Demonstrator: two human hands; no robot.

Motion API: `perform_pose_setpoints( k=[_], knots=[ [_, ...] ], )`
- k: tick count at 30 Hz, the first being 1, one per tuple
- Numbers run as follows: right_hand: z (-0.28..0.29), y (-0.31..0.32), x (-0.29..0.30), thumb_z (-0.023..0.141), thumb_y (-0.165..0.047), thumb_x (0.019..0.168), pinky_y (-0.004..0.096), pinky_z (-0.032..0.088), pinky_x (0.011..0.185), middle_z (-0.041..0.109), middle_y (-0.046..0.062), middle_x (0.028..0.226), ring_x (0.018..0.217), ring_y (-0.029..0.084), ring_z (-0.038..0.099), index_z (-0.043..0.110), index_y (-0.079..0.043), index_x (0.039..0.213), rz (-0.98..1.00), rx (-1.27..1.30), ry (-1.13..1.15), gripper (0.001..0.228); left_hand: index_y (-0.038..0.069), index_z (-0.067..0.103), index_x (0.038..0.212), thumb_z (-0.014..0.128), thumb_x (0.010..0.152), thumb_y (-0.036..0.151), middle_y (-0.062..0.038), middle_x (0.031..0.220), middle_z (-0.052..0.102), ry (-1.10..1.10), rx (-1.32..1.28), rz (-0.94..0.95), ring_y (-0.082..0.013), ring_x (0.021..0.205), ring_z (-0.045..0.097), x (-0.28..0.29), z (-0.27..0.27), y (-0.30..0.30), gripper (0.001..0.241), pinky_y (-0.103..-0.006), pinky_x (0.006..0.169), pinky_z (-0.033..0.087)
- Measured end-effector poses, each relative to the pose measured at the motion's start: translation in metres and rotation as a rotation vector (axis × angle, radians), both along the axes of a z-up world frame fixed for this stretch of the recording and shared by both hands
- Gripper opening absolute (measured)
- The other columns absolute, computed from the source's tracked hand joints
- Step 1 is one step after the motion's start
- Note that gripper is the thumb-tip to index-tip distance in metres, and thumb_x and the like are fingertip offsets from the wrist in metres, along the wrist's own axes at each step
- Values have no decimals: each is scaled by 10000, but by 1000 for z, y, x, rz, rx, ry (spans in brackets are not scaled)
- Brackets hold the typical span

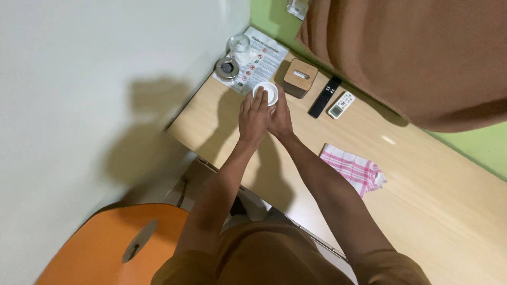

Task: The person wipes a wooden bedside table with a pink and white striped cloth, then moves to a larger desk and wipes its surface. They reposition a remote control, a small white device, and a glass pitcher while cleaning.

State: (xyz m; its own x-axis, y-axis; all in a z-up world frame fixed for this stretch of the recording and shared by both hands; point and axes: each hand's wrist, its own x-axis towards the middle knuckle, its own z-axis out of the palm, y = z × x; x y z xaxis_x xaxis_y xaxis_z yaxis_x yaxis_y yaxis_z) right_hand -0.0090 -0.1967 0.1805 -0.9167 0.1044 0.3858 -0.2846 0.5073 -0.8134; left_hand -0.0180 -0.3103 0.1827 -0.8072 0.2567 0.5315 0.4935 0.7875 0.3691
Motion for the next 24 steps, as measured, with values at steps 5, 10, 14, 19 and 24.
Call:
perform_pose_setpoints(
  k=[5,10,14,19,24],
  knots=[
    [13,27,6,604,-65,976,463,490,1087,554,259,1447,1338,425,578,276,-45,1568,-23,-38,-65,677,26,604,1385,771,901,255,-115,1501,541,-21,-12,-20,-390,1332,508,-3,-4,32,561,-508,1101,431],
    [-5,56,3,526,-5,961,450,484,1125,541,266,1476,1369,408,573,259,-46,1596,-53,-49,-31,690,20,594,1389,776,895,256,-119,1504,536,47,-24,-51,-385,1323,510,-3,-3,56,577,-521,1123,421],
    [4,69,7,536,-34,985,432,480,1134,557,248,1461,1368,382,584,237,-55,1606,-63,-109,-68,690,15,586,1405,778,891,235,-117,1515,532,15,3,-87,-381,1335,507,-4,-2,73,592,-496,1083,434],
    [6,84,-1,592,-82,1003,432,469,1121,541,249,1463,1356,375,579,228,-61,1590,-113,-84,-61,691,20,584,1405,789,896,261,-93,1518,531,28,38,-136,-348,1331,511,-19,-6,92,600,-497,1086,436],
    [-10,101,-7,636,-129,1019,448,442,1140,500,265,1508,1384,391,548,192,-41,1602,-128,-74,-1,738,40,597,1399,786,890,268,-88,1523,517,54,30,-137,-347,1333,511,-24,-8,107,589,-492,1100,434]
  ],
)
